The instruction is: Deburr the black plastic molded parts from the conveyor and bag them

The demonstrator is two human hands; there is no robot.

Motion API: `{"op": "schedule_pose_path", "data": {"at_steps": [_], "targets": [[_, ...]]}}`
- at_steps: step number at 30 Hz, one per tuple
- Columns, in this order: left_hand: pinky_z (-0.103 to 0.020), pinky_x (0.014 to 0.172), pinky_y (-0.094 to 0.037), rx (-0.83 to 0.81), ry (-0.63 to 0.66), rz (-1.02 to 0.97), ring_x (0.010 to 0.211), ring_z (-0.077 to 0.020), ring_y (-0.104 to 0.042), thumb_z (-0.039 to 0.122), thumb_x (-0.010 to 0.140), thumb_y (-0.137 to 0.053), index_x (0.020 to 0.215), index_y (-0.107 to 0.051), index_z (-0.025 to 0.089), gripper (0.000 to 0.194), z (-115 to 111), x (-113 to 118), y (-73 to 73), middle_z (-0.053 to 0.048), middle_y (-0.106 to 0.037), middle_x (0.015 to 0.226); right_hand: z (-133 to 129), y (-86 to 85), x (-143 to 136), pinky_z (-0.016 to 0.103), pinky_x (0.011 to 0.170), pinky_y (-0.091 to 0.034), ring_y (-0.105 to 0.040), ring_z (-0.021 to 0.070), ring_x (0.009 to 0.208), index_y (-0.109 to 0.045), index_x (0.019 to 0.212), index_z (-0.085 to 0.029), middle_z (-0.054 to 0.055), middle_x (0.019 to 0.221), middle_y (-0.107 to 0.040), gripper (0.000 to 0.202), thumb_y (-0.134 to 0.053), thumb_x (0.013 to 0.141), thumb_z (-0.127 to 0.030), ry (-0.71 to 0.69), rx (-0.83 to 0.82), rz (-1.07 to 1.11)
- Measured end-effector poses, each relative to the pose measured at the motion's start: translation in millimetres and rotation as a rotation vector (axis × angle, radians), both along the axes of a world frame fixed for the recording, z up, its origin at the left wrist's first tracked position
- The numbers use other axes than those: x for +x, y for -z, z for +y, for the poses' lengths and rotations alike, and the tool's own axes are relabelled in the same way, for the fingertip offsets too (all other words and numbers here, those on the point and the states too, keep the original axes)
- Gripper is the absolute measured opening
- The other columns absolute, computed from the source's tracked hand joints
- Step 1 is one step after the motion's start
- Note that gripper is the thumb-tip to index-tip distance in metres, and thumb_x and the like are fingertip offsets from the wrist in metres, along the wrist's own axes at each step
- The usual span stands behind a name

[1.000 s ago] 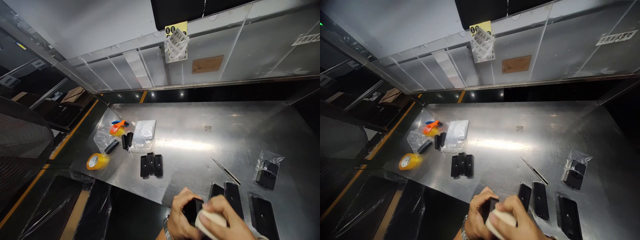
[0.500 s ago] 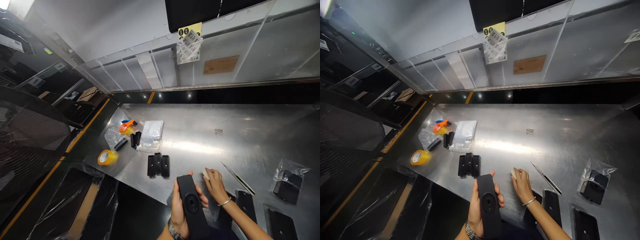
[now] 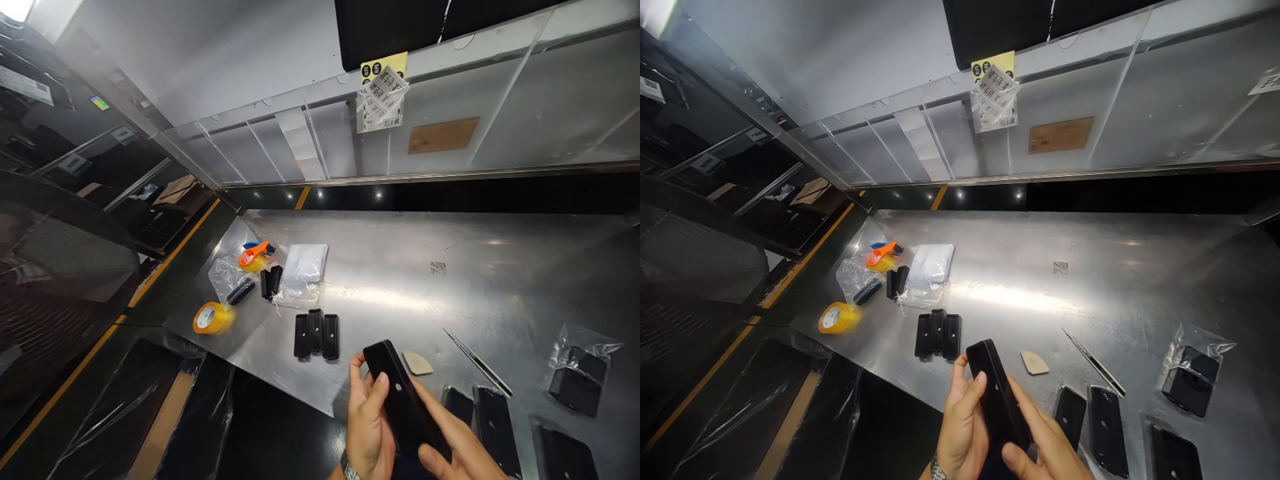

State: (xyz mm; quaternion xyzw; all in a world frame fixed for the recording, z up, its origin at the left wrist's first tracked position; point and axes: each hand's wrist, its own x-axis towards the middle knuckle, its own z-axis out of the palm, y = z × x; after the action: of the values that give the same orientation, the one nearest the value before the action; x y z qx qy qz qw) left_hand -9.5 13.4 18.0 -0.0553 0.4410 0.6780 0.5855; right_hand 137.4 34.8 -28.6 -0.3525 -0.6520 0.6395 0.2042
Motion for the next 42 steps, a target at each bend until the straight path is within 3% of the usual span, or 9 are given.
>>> {"op": "schedule_pose_path", "data": {"at_steps": [1,3,5,10,16,21,32,38,42], "targets": [[-0.033,0.085,-0.046,0.013,0.05,0.023,0.094,-0.0203,-0.063,0.027,0.073,-0.071,0.109,-0.045,0.026,0.045,0,1,-1.4,-0.002,-0.066,0.092,-4,-10.0,-1,0.034,0.064,-0.058,-0.068,0.0267,0.086,-0.039,0.139,-0.022,0.013,0.098,-0.069,0.061,-0.046,0.087,-0.053,0.032,-0.132,0.009],[-0.035,0.082,-0.048,0.05,0.117,0.064,0.092,-0.0219,-0.064,0.031,0.073,-0.072,0.107,-0.047,0.024,0.042,-2,3,-3.7,-0.003,-0.066,0.093,-9,-21.3,-4,0.028,0.044,-0.052,-0.062,0.0182,0.049,-0.042,0.137,-0.02,0.004,0.066,-0.066,0.057,-0.036,0.091,-0.054,0.12,-0.364,0.033],[-0.034,0.085,-0.047,0.059,0.122,0.099,0.094,-0.0219,-0.064,0.034,0.073,-0.072,0.106,-0.048,0.023,0.043,-3,5,-4.4,-0.004,-0.066,0.097,-12,-24.4,-6,0.026,0.039,-0.048,-0.054,0.0137,0.039,-0.042,0.136,-0.02,0.0,0.06,-0.061,0.061,-0.036,0.089,-0.059,0.192,-0.474,0.076],[-0.033,0.094,-0.042,0.008,0.039,0.101,0.101,-0.0198,-0.062,0.034,0.073,-0.072,0.114,-0.044,0.027,0.049,-6,14,-3.9,-0.004,-0.066,0.103,-22,-23.7,-7,0.023,0.042,-0.049,-0.058,0.0134,0.052,-0.045,0.131,-0.026,0.004,0.084,-0.065,0.064,-0.058,0.077,-0.058,0.305,-0.374,0.06],[-0.036,0.09,-0.045,-0.006,0.096,0.022,0.097,-0.0226,-0.064,0.036,0.08,-0.064,0.109,-0.051,0.021,0.036,-6,15,-13.4,-0.006,-0.068,0.094,-33,-35.1,-6,0.02,0.031,-0.042,-0.049,0.0081,0.038,-0.051,0.128,-0.023,0.005,0.087,-0.067,0.062,-0.055,0.078,-0.059,0.477,-0.402,-0.055],[-0.036,0.095,-0.042,-0.005,0.109,0.019,0.103,-0.0223,-0.062,0.031,0.082,-0.061,0.107,-0.054,0.019,0.028,-9,14,-16.3,-0.007,-0.069,0.101,-31,-40.8,2,0.018,0.032,-0.043,-0.051,0.009,0.037,-0.053,0.128,-0.022,0.0,0.068,-0.065,0.058,-0.052,0.082,-0.057,0.438,-0.379,-0.047],[-0.038,0.099,-0.04,-0.01,0.114,-0.021,0.105,-0.0217,-0.061,0.032,0.078,-0.067,0.109,-0.056,0.021,0.035,-9,21,-13.7,-0.008,-0.068,0.109,-27,-30.0,21,0.02,0.053,-0.056,-0.064,0.0125,0.052,-0.046,0.136,-0.027,0.006,0.109,-0.07,0.045,-0.044,0.092,-0.034,0.268,-0.04,0.026],[-0.038,0.101,-0.039,0.04,0.158,-0.024,0.11,-0.0221,-0.059,0.03,0.081,-0.064,0.111,-0.055,0.023,0.032,-9,24,-10.9,-0.007,-0.066,0.113,-30,-27.3,26,0.02,0.05,-0.055,-0.063,0.0125,0.049,-0.047,0.135,-0.027,0.006,0.107,-0.071,0.044,-0.046,0.091,-0.031,0.315,0.016,0.013],[-0.039,0.102,-0.039,0.065,0.202,0.012,0.111,-0.0225,-0.057,0.03,0.081,-0.062,0.112,-0.054,0.024,0.032,-10,28,-4.1,-0.007,-0.064,0.114,-37,-30.4,22,0.02,0.041,-0.051,-0.06,0.0122,0.047,-0.055,0.128,-0.027,0.007,0.105,-0.071,0.041,-0.047,0.09,-0.037,0.473,-0.044,0.017]]}}
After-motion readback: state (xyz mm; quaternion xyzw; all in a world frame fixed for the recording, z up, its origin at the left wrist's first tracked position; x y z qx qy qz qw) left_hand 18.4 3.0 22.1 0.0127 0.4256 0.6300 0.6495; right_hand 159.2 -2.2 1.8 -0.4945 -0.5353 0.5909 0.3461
